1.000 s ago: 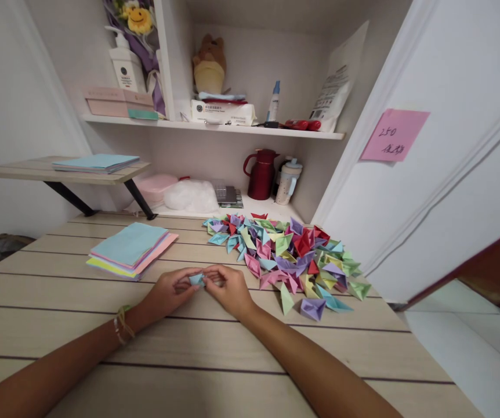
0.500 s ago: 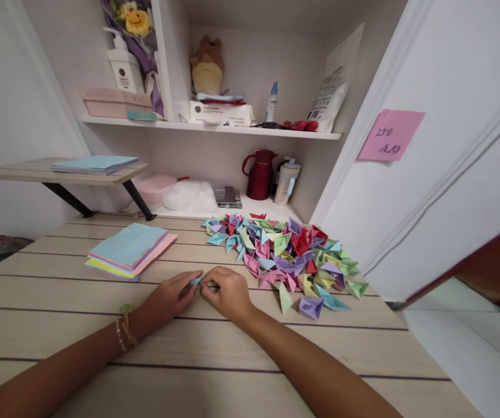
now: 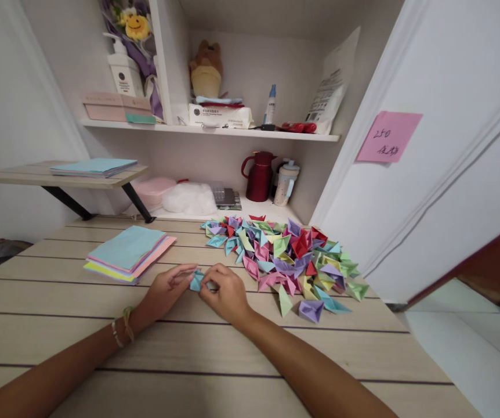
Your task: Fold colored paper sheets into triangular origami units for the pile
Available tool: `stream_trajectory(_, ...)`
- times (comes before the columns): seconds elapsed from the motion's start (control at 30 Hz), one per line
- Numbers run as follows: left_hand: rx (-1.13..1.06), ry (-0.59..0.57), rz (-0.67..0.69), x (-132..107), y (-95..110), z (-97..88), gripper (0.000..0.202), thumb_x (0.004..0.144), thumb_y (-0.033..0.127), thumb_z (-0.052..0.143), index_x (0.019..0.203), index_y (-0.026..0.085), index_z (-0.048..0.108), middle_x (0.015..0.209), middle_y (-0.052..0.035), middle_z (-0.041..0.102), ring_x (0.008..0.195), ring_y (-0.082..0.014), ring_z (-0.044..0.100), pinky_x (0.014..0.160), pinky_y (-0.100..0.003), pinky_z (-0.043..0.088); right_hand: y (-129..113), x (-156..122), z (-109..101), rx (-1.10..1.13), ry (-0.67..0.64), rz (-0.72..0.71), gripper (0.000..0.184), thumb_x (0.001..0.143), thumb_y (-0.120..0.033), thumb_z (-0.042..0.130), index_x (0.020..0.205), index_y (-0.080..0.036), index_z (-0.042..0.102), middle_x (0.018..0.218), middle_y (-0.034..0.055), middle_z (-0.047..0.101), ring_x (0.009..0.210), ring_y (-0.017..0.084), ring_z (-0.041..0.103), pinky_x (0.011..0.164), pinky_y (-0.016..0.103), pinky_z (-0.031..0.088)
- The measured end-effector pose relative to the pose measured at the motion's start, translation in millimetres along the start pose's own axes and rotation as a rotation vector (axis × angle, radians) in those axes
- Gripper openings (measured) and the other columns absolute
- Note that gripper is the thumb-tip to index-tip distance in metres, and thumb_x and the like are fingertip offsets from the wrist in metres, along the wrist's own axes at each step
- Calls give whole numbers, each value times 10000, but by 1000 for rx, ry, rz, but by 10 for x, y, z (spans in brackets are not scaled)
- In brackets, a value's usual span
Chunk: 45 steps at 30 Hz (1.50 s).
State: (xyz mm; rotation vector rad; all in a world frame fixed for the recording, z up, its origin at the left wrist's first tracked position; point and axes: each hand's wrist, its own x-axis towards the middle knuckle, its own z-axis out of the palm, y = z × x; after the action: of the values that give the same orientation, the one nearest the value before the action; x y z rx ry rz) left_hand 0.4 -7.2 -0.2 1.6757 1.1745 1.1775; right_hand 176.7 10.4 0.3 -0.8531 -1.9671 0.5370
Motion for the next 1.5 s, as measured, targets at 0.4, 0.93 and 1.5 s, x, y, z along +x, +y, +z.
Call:
stream_trajectory(0.4,-363,-164,-185,95,-110,-96,444,610,219,727,1020,131,580,963,-112,679,901,-214,630,875,-393,457,158,44,-18,207,28,90,25,717,-205,619,726,-200,643,780,41,573,697,155,541,557,246,418)
stream_trajectory(0.93,-286,-16,-157,86,-25,-60,216,623,251,705,725,139,551,697,-5,657,677,-136,621,677,-267,497,93,28,65,323,-137,192,396,643,-337,704,972,-187,543,748,15,636,655,138,580,590,229,441)
stream_trajectory(1.5,-225,84,-253,85,14,-126,250,602,324,704,719,127,604,562,5,635,513,-123,586,532,-229,481,79,7,11,187,-60,143,204,761,-292,575,926,-173,597,619,-16,567,520,106,479,480,193,368)
